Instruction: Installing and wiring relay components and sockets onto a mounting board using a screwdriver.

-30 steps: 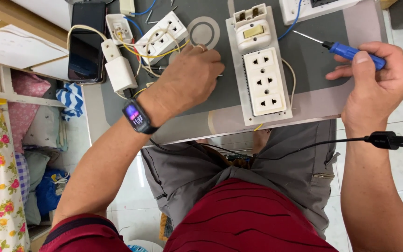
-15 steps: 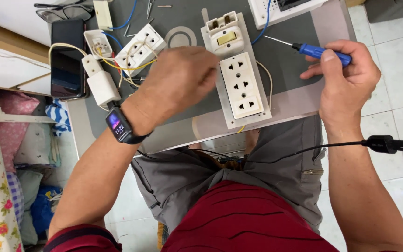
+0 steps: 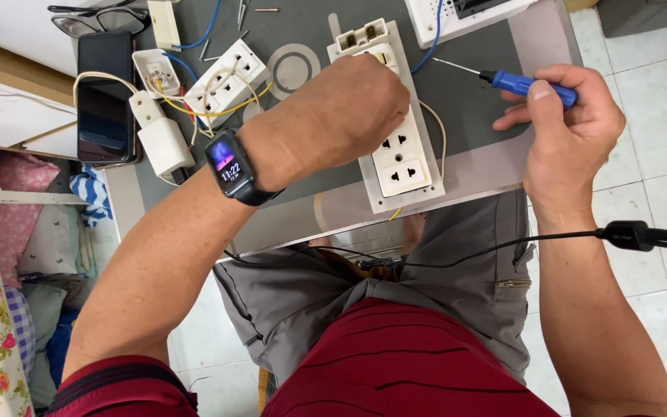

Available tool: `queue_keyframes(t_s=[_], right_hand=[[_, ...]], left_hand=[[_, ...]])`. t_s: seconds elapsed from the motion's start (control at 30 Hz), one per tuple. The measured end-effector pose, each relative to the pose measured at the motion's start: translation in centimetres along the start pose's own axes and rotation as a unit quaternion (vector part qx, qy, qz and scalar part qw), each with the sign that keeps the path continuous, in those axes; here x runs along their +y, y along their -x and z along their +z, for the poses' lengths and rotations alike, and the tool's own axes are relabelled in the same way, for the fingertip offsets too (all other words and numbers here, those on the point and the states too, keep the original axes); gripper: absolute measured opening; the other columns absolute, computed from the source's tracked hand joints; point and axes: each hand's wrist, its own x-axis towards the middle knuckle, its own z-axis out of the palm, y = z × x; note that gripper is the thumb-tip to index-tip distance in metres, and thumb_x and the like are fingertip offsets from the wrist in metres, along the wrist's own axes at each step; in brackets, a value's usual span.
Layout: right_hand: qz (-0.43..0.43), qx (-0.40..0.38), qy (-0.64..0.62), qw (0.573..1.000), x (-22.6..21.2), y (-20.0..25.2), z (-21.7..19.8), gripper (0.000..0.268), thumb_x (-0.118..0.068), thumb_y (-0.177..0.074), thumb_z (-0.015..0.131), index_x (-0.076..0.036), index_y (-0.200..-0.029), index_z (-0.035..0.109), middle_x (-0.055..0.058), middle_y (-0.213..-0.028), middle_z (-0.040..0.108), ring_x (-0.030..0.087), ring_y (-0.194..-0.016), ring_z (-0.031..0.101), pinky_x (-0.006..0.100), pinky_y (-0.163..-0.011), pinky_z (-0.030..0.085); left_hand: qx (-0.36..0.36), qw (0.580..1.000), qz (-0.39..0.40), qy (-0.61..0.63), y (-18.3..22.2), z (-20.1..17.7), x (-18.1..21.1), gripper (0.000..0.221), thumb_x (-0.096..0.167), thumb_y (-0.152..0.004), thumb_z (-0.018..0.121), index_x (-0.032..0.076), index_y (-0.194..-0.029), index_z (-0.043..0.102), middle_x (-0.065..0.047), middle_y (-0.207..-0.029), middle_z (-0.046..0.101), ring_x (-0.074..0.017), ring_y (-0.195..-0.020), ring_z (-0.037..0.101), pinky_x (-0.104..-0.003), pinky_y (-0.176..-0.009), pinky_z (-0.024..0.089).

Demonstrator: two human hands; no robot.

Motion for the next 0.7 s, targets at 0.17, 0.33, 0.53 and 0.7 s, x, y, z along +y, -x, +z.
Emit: queue_keyframes(t_s=[0.17, 0.33, 0.53, 0.7], right_hand=[[-0.003, -0.004, 0.0, 1.0, 0.2, 0.0, -0.1, 0.008, -0.005, -0.106, 0.053, 0.001, -0.109, 0.057, 0.016, -0.087, 0.06, 0.03, -0.076, 0.074, 0.03, -0.062, 0.055], [-0.02, -0.008, -0.018, 1.0, 0.8, 0.1, -0.3, 0.009, -0.002, -0.108, 0.052, 0.005, -0.111, 0.056, 0.022, -0.091, 0.059, 0.033, -0.083, 0.073, 0.035, -0.061, 0.061], [-0.034, -0.019, -0.026, 0.999, 2.3, 0.0, -0.7, 0.01, -0.002, -0.112, 0.052, 0.007, -0.116, 0.053, 0.023, -0.093, 0.054, 0.036, -0.089, 0.073, 0.038, -0.065, 0.062], [-0.03, -0.016, -0.015, 0.999, 1.8, 0.1, -0.7, 0.01, -0.003, -0.111, 0.052, 0.006, -0.114, 0.054, 0.021, -0.096, 0.053, 0.036, -0.089, 0.074, 0.037, -0.064, 0.062]], left_hand=[[-0.038, 0.999, -0.025, -0.014, -0.4, -0.7, 0.4, 0.043, 0.006, -0.096, 0.054, 0.01, -0.054, 0.045, -0.005, -0.051, 0.044, -0.0246, -0.055, 0.048, -0.039, -0.049, 0.04], [0.167, 0.986, 0.01, -0.026, 3.0, -1.8, -2.5, 0.026, -0.001, -0.086, 0.056, 0.005, -0.064, 0.045, -0.016, -0.057, 0.035, -0.0343, -0.049, 0.034, -0.046, -0.048, 0.024], [0.061, 0.992, -0.109, -0.008, 7.4, 2.5, -5.1, 0.017, 0.003, -0.074, 0.064, 0.008, -0.09, 0.069, -0.013, -0.08, 0.069, -0.0374, -0.076, 0.064, -0.048, -0.062, 0.049], [0.039, 0.988, -0.126, -0.081, 7.1, 4.5, -3.9, 0.017, 0.001, -0.076, 0.059, 0.01, -0.09, 0.062, -0.01, -0.078, 0.063, -0.0368, -0.071, 0.06, -0.048, -0.056, 0.047]])
